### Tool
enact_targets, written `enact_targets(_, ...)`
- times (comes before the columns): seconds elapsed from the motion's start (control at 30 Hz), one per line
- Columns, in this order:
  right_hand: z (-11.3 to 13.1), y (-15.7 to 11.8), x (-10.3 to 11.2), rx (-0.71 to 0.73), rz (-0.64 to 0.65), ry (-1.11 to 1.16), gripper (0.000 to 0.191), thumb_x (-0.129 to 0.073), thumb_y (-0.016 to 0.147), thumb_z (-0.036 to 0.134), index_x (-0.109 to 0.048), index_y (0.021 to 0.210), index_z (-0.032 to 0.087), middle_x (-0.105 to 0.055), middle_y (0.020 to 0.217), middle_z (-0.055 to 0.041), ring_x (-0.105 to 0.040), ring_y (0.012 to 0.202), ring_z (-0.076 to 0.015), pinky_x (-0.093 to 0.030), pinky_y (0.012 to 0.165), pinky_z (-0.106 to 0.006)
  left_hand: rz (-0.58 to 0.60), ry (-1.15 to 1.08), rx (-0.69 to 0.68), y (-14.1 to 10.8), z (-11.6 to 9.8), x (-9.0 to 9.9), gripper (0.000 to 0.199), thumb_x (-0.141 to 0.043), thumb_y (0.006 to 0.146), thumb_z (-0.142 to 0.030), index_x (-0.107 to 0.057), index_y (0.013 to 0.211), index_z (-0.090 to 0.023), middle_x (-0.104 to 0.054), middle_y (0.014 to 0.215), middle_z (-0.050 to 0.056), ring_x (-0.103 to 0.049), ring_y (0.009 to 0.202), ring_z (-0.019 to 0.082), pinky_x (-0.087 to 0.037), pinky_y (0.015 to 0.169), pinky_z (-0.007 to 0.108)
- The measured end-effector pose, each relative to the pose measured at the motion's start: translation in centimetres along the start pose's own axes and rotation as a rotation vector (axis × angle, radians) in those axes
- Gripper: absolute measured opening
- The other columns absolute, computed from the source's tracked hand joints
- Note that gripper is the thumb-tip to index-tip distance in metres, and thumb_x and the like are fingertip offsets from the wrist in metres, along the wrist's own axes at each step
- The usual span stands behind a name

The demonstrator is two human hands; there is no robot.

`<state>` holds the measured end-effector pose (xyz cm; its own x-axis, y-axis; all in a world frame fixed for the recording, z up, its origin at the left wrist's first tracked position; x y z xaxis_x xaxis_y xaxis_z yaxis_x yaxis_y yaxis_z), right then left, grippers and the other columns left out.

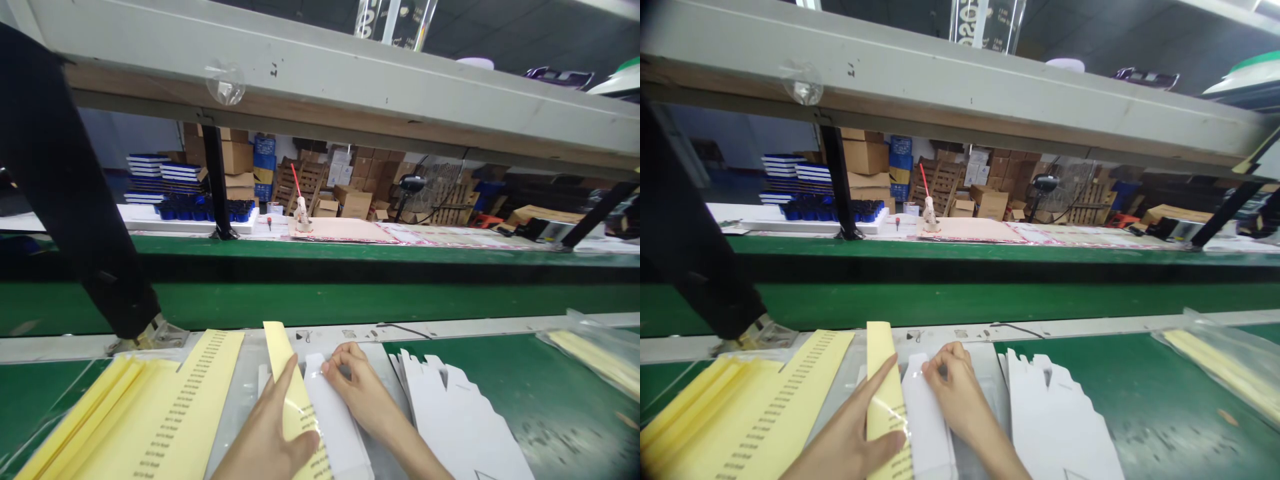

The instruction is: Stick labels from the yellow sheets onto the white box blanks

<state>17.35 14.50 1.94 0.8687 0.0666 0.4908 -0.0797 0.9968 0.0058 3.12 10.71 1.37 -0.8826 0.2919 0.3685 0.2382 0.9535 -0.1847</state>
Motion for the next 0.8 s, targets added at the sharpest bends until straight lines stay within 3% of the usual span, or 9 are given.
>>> enact_targets(0.4, 0.6, -0.3, 0.4, 0.028, -0.097, -0.15, 0.017, -0.048, 0.079, 0.028, -0.048, 0.064, 0.021, -0.046, 0.084, -0.0023, -0.047, 0.09, -0.0208, -0.034, 0.084, -0.037, -0.017, 0.019, -0.008, 0.1, 0.3, 0.0, 0.077, -0.053, 0.065, -0.016, -0.023, 0.136, -0.011, -0.03, 0.14, 0.013, -0.023, 0.13, 0.027, -0.021, 0.106, 0.047)
enact_targets(0.53, -1.0, -0.2, 1.1, -0.075, -0.141, -0.114, 0.012, -0.052, 0.074, 0.031, -0.044, 0.074, 0.022, -0.045, 0.082, -0.0006, -0.048, 0.076, -0.0177, -0.039, 0.071, -0.032, -0.024, 0.036, -0.02, 0.2, 0.4, 0.0, 0.078, -0.052, 0.064, -0.015, -0.023, 0.136, -0.009, -0.03, 0.14, 0.013, -0.022, 0.13, 0.028, -0.021, 0.106, 0.048)
enact_targets(0.67, -1.6, -0.4, 0.9, -0.137, -0.139, -0.08, 0.03, -0.051, 0.075, 0.045, -0.043, 0.094, 0.024, -0.042, 0.069, 0.0038, -0.047, 0.063, -0.0159, -0.037, 0.057, -0.027, -0.06, 0.077, -0.05, 0.2, 0.1, 0.2, 0.076, -0.053, 0.062, -0.013, -0.027, 0.134, -0.009, -0.034, 0.138, 0.014, -0.026, 0.129, 0.027, -0.023, 0.105, 0.045)
enact_targets(0.8, -0.7, -0.1, -0.6, -0.071, -0.051, -0.022, 0.024, -0.056, 0.073, 0.043, -0.046, 0.081, 0.023, -0.037, 0.058, 0.0071, -0.04, 0.056, -0.0123, -0.031, 0.051, -0.023, -0.066, 0.09, -0.039, 0.1, 0.0, 0.1, 0.076, -0.053, 0.063, -0.014, -0.027, 0.134, -0.008, -0.035, 0.137, 0.014, -0.027, 0.129, 0.026, -0.023, 0.106, 0.044)
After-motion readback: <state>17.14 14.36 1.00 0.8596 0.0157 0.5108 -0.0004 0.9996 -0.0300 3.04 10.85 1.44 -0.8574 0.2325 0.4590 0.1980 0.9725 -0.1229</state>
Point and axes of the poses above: each hand's wrist, its own y-axis towards the middle knuckle, its own x-axis out of the back of the hand, z = x × y, the point moved 9 cm from there along y, towards the middle knuckle
